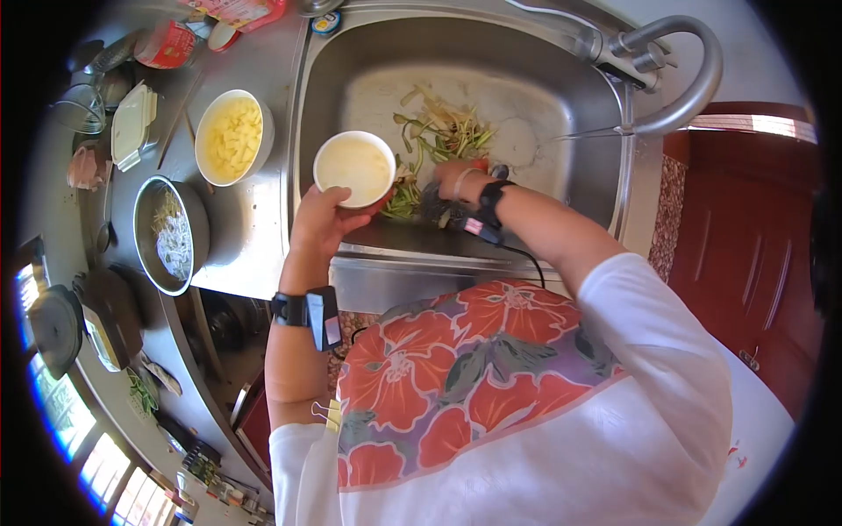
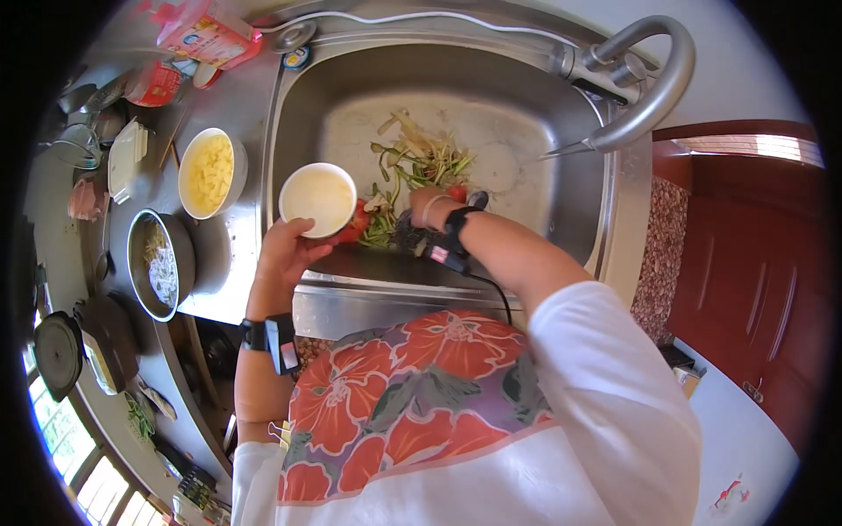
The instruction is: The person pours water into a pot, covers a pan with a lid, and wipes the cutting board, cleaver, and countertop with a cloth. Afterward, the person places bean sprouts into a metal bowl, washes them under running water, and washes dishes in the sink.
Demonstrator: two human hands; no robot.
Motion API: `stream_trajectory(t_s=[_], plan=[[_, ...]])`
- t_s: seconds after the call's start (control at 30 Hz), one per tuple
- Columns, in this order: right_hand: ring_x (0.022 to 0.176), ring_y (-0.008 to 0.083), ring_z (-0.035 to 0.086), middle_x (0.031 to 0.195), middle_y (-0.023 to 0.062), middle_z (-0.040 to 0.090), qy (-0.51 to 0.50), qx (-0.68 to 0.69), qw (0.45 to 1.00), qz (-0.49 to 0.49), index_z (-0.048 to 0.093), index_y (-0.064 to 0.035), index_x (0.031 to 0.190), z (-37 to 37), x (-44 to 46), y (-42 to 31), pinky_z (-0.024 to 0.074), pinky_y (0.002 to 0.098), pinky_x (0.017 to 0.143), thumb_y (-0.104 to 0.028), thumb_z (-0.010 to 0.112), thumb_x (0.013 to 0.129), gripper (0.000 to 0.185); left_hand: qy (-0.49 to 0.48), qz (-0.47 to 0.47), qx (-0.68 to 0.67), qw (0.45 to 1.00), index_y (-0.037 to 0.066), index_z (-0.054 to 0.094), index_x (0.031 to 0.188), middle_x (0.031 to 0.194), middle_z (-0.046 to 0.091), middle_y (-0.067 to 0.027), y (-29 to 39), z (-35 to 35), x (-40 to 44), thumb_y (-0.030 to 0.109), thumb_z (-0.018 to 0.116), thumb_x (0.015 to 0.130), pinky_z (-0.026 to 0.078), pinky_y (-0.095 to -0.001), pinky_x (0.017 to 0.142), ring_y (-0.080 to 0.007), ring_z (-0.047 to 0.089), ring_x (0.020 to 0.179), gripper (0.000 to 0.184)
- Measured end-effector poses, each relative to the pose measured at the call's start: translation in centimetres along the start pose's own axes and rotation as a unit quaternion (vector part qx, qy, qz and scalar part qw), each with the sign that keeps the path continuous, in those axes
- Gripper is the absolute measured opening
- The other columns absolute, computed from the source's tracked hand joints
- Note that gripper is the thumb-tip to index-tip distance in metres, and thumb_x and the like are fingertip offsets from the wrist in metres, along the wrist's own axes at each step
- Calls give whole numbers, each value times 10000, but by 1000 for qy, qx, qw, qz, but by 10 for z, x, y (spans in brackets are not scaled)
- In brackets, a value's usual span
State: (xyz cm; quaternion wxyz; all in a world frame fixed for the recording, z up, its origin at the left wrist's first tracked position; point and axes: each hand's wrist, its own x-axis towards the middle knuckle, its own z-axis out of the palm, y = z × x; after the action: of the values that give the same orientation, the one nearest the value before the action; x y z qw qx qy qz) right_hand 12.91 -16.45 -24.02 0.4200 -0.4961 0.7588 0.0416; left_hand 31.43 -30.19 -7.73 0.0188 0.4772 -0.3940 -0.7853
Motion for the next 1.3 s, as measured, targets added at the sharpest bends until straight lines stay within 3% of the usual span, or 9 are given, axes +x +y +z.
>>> stream_trajectory(t_s=[0.23, 0.4, 0.57, 0.7, 0.8, 0.93, 1.03, 1.13, 1.3], plan=[[851, 348, 567, 895, 200, 588, 400, 241, 881, 69, 593, -10, 882, -66, -133, 98, 447, 391, 736, -115, 581, 617, 285, -85, -92, 126, 984, -93, 422, 1060, 899, 554, -228, -42, 69, 56, 45, 465, 741, 558, -355, 578, -317, 614, 710, 350], [925, 332, 549, 933, 185, 581, 462, 182, 866, -51, 569, -17, 935, -78, -172, 104, 447, 367, 786, -101, 562, 645, 302, -188, -106, 139, 966, -86, 426, 1046, 950, 525, -219, -62, 168, 66, -9, 444, 738, 562, -393, 604, -334, 606, 764, 317], [882, 352, 574, 930, 234, 594, 260, 46, 963, 52, 577, -1, 989, -80, -189, 111, 457, 387, 784, -177, 574, 690, 347, -234, -110, 198, 945, -56, 429, 1047, 970, 526, -194, -68, 250, 45, -48, 421, 724, 557, -397, 577, -333, 592, 822, 322], [890, 362, 577, 956, 254, 587, 308, 272, 895, 176, 620, 36, 903, -63, -170, 137, 452, 394, 791, -203, 586, 677, 331, -132, 0, 255, 958, -13, 426, 1073, 959, 533, -191, -70, 264, 59, -52, 403, 727, 522, -369, 420, -311, 603, 737, 349], [918, 332, 581, 945, 245, 594, 300, 596, 712, 219, 630, 29, 892, -4, -123, 125, 456, 377, 789, -213, 585, 688, 320, -2, 103, 188, 977, 37, 411, 1108, 957, 535, -194, -93, 273, 63, -57, 391, 728, 476, -358, 338, -300, 604, 694, 392], [909, 300, 595, 948, 177, 618, 229, 266, 925, 149, 655, -38, 892, 0, -110, 153, 468, 355, 763, -250, 581, 727, 278, 62, 162, 251, 952, 78, 379, 1185, 951, 542, -184, -115, 262, 61, -68, 390, 733, 526, -359, 404, -293, 603, 677, 475], [820, 314, 611, 870, 173, 629, 216, 64, 967, 120, 654, -56, 886, -92, -162, 130, 481, 366, 722, -261, 594, 711, 276, -58, 91, 315, 943, 67, 356, 1214, 1032, 519, -173, -93, 256, 71, -66, 403, 740, 563, -346, 492, -304, 600, 803, 494], [723, 321, 615, 750, 193, 619, 301, -161, 932, -124, 655, -49, 803, -129, -185, 91, 483, 382, 647, -207, 540, 727, 210, -112, 35, 298, 947, 31, 415, 1161, 1025, 525, -164, -65, 259, 57, -68, 385, 748, 564, -337, 487, -294, 608, 799, 426], [798, 357, 596, 867, 189, 616, 384, 143, 910, 56, 629, -41, 885, -86, -133, 130, 467, 394, 723, -235, 525, 750, 258, -55, 118, 267, 955, 38, 423, 1167, 991, 541, -164, -56, 255, 48, -79, 372, 705, 536, -325, 429, -284, 614, 769, 480]])
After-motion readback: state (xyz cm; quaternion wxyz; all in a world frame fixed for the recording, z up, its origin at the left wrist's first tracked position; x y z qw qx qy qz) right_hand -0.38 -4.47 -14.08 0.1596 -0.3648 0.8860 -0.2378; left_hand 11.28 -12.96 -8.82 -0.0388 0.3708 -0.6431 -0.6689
